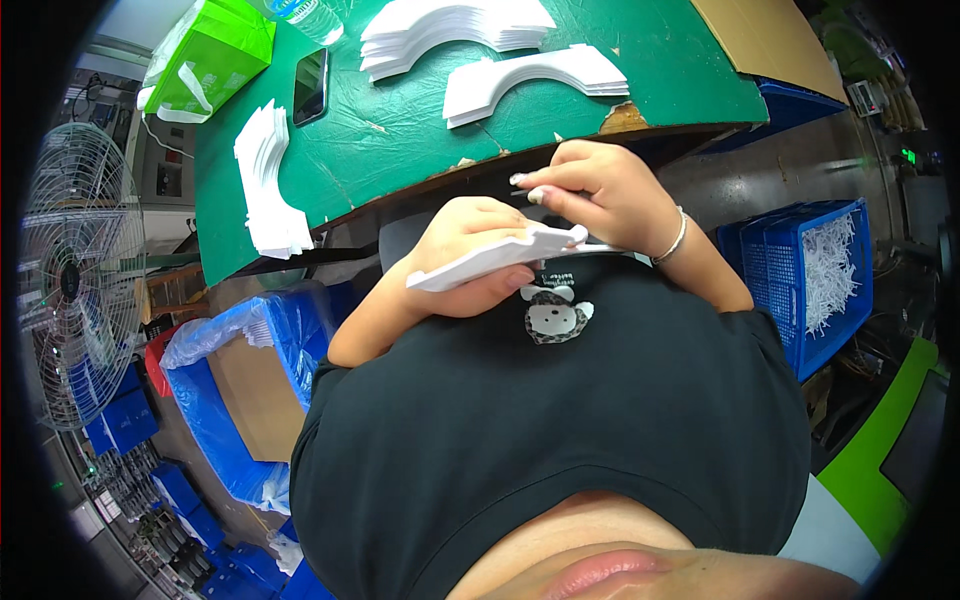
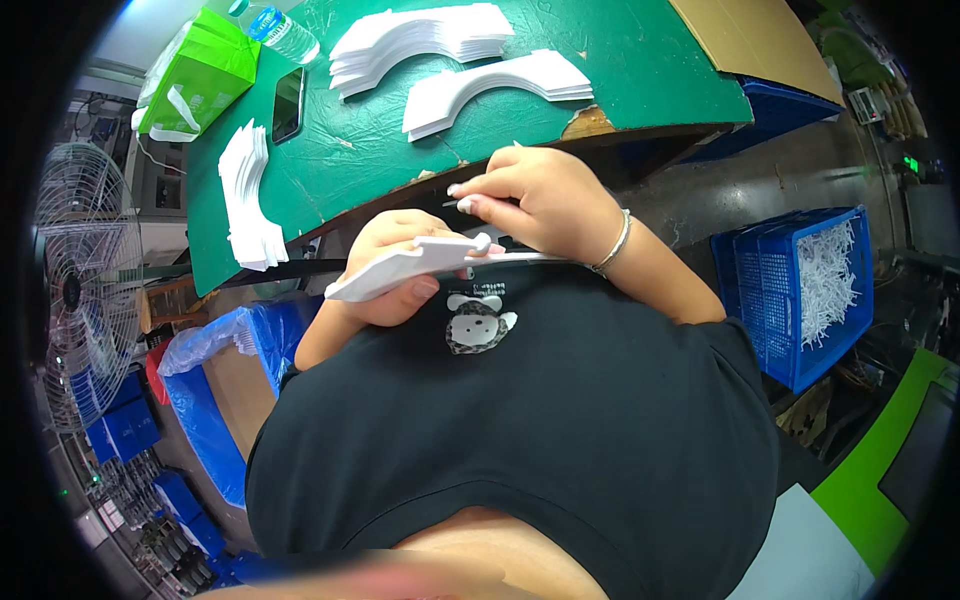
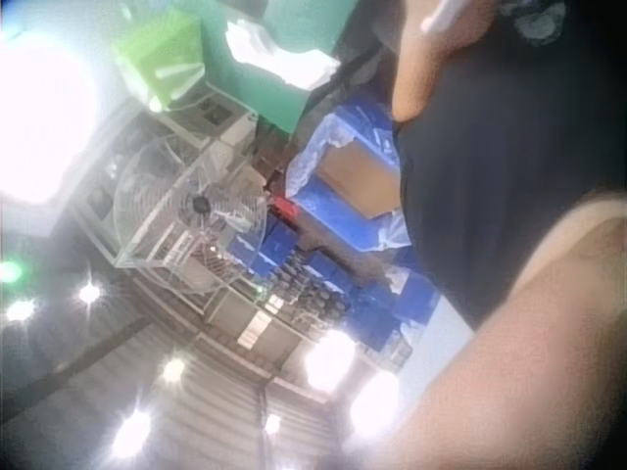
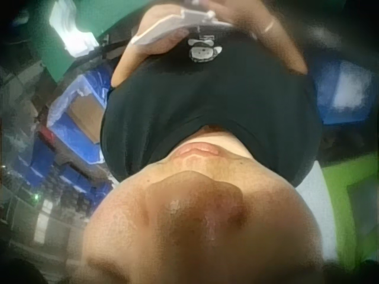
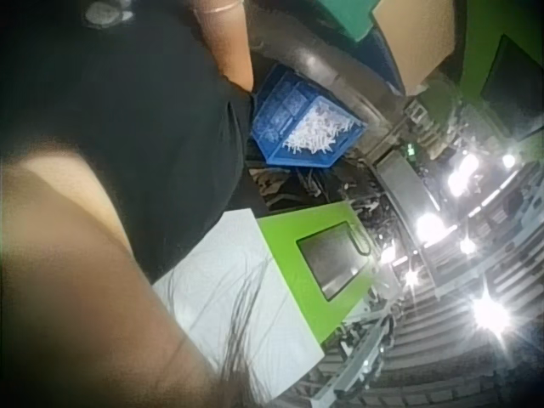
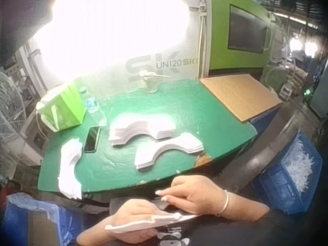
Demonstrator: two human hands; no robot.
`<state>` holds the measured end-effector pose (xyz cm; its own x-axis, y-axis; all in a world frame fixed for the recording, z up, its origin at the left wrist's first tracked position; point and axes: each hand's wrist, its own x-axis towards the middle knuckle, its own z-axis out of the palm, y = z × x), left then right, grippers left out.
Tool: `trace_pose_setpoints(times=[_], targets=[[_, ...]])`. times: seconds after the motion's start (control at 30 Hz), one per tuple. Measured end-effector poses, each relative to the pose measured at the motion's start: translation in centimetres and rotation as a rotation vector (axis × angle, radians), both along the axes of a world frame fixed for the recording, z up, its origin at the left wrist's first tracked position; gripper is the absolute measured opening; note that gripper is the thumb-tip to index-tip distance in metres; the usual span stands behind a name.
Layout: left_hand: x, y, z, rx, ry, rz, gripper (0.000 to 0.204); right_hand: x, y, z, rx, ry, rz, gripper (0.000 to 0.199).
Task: The person deburrs curved plastic components with a deburring tool, then inspects them.
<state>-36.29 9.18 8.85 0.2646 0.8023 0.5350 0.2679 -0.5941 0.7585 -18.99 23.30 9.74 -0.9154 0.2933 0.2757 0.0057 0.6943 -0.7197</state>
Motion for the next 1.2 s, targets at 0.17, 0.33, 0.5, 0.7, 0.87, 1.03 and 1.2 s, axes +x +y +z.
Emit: trace_pose_setpoints(times=[0.17, 0.33, 0.5, 0.7, 0.87, 1.03, 1.2], targets=[[0.1, -1.3, 0.1, -0.329, -0.185, 0.168, 0.049, 0.7, 1.3, 0.1, -0.225, 0.033, -0.030, 0.021], [0.8, -1.5, 0.1, -0.253, -0.431, 0.316, 0.036, 1.3, 1.6, 0.1, -0.277, 0.188, -0.048, 0.022], [0.6, -1.3, -0.3, -0.244, -0.451, 0.339, 0.037, 0.9, 0.4, 1.0, -0.046, 0.272, -0.060, 0.024], [1.0, -1.4, -0.2, -0.258, -0.467, 0.377, 0.032, 0.0, -0.4, 0.9, 0.141, 0.406, -0.125, 0.028], [0.9, -1.4, -0.3, -0.270, -0.451, 0.374, 0.032, -0.4, -0.6, 0.9, 0.207, 0.415, -0.152, 0.028], [1.1, -1.2, -0.2, -0.211, -0.409, 0.412, 0.026, -0.7, -1.0, 1.1, 0.255, 0.378, -0.208, 0.026], [0.4, -1.7, -0.3, -0.321, -0.298, 0.441, 0.031, -0.8, -1.6, 1.5, 0.392, 0.334, -0.299, 0.023]])
